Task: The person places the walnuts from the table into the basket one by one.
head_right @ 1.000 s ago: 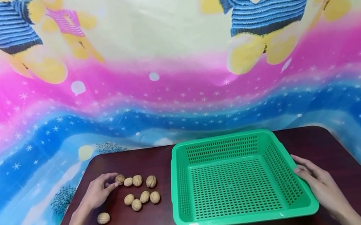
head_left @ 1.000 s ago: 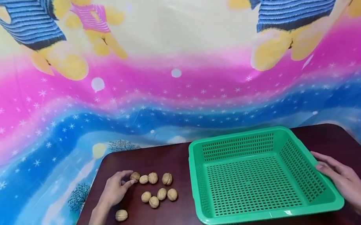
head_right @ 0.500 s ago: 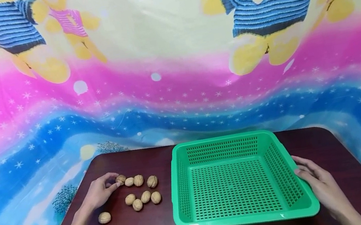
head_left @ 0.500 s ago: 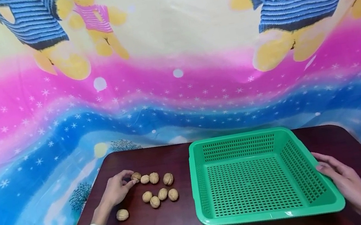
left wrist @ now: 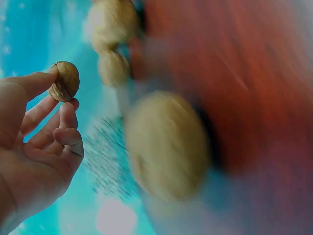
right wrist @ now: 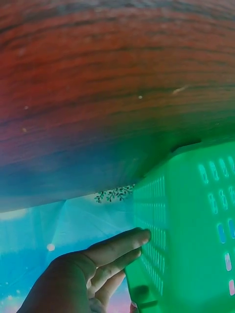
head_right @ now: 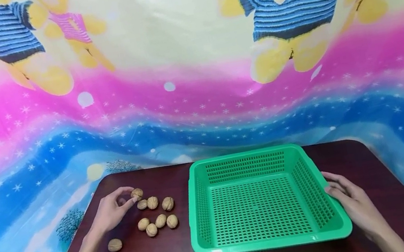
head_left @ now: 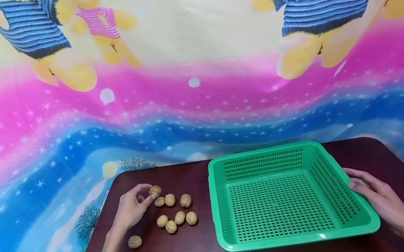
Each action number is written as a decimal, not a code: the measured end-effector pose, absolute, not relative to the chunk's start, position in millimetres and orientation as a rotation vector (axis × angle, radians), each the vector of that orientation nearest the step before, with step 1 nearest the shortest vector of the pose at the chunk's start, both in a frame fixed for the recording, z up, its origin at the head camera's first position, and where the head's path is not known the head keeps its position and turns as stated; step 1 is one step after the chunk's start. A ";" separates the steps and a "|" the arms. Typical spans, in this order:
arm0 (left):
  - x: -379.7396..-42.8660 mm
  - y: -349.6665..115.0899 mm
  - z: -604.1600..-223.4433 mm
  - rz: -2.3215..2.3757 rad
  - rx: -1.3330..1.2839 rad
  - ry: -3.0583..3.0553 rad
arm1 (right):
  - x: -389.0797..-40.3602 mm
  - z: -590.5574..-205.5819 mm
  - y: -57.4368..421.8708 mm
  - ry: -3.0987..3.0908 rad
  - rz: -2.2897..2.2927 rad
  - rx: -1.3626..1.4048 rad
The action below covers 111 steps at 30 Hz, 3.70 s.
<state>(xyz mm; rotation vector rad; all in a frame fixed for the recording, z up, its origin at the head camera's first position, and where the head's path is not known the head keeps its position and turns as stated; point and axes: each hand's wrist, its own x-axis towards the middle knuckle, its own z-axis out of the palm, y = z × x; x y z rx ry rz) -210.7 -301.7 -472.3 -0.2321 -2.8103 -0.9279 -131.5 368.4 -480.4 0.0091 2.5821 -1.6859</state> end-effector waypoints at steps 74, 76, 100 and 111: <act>-225.3 -22.4 -451.6 -1.009 -1.333 -2.994 | -127.0 -487.8 367.5 2.418 -1.810 0.010; -225.8 -22.3 -452.2 -0.980 -1.341 -2.994 | -126.6 -488.9 367.8 2.424 -1.804 0.019; -231.3 -19.3 -445.4 -1.104 -1.247 -2.985 | -136.7 -481.6 373.7 2.525 -1.715 -0.059; -235.4 -22.6 -439.7 -1.209 -1.175 -2.900 | -135.4 -486.8 375.0 2.475 -1.789 -0.046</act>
